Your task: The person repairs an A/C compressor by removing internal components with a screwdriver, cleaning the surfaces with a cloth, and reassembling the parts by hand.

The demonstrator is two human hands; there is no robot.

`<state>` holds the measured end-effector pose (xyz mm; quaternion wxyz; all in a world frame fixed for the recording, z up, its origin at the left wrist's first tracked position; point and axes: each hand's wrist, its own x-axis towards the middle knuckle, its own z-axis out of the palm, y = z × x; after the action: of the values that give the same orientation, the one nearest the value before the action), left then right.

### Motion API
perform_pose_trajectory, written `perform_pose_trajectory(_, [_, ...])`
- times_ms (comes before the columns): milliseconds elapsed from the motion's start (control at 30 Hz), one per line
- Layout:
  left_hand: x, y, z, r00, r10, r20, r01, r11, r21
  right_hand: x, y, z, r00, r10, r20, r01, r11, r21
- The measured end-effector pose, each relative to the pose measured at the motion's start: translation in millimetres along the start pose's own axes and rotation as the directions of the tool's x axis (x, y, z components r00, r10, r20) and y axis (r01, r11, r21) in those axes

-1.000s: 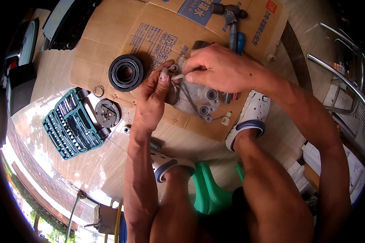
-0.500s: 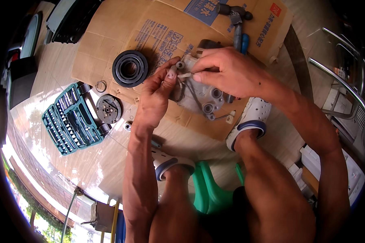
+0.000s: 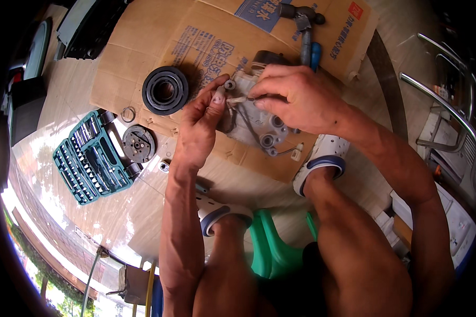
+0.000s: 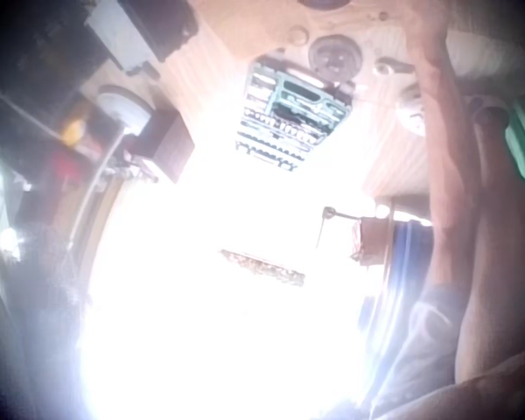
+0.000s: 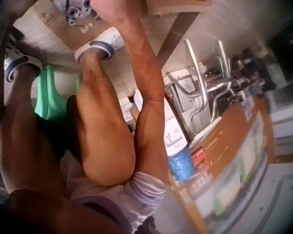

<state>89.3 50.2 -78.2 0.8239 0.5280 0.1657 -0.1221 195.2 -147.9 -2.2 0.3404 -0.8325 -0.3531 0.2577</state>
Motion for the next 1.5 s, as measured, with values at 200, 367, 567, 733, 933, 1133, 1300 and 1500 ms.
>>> perform_pose_trajectory(200, [0, -2, 0, 0.999, 0.034, -0.006, -0.034, 0.997, 0.075, 0, 2, 2, 0.999, -0.038, -0.030, 0.038, 0.999, 0.029])
perform_pose_trajectory(367, [-1, -9, -3, 0.991, 0.128, 0.022, -0.130, 0.971, 0.201, -2, -1, 4, 0.998, -0.025, -0.053, 0.027, 0.999, 0.033])
perform_pose_trajectory(567, [0, -6, 3, 0.957, 0.287, 0.040, -0.276, 0.864, 0.421, -2, -4, 4, 0.999, 0.003, -0.038, -0.001, 0.998, 0.056])
perform_pose_trajectory(733, [-3, 5, 14, 0.923, 0.383, 0.040, -0.309, 0.674, 0.670, 2, -8, 2, 0.999, 0.041, -0.002, -0.041, 0.999, 0.034])
perform_pose_trajectory(933, [2, 3, 20, 0.925, 0.377, -0.045, -0.278, 0.753, 0.597, 11, -12, 1, 0.997, 0.047, 0.053, -0.042, 0.995, -0.094])
perform_pose_trajectory(1133, [5, 10, 22, 0.910, 0.413, -0.027, -0.272, 0.645, 0.714, 25, -17, 0, 0.991, 0.073, 0.113, -0.064, 0.995, -0.077])
perform_pose_trajectory(1300, [6, 7, 25, 0.911, 0.413, -0.005, -0.280, 0.627, 0.727, 27, -14, -4, 0.976, 0.171, 0.133, -0.180, 0.982, 0.058])
perform_pose_trajectory(1500, [6, 5, 30, 0.899, 0.436, -0.032, -0.267, 0.606, 0.749, 36, -30, -12, 0.848, 0.471, 0.244, -0.511, 0.848, 0.140])
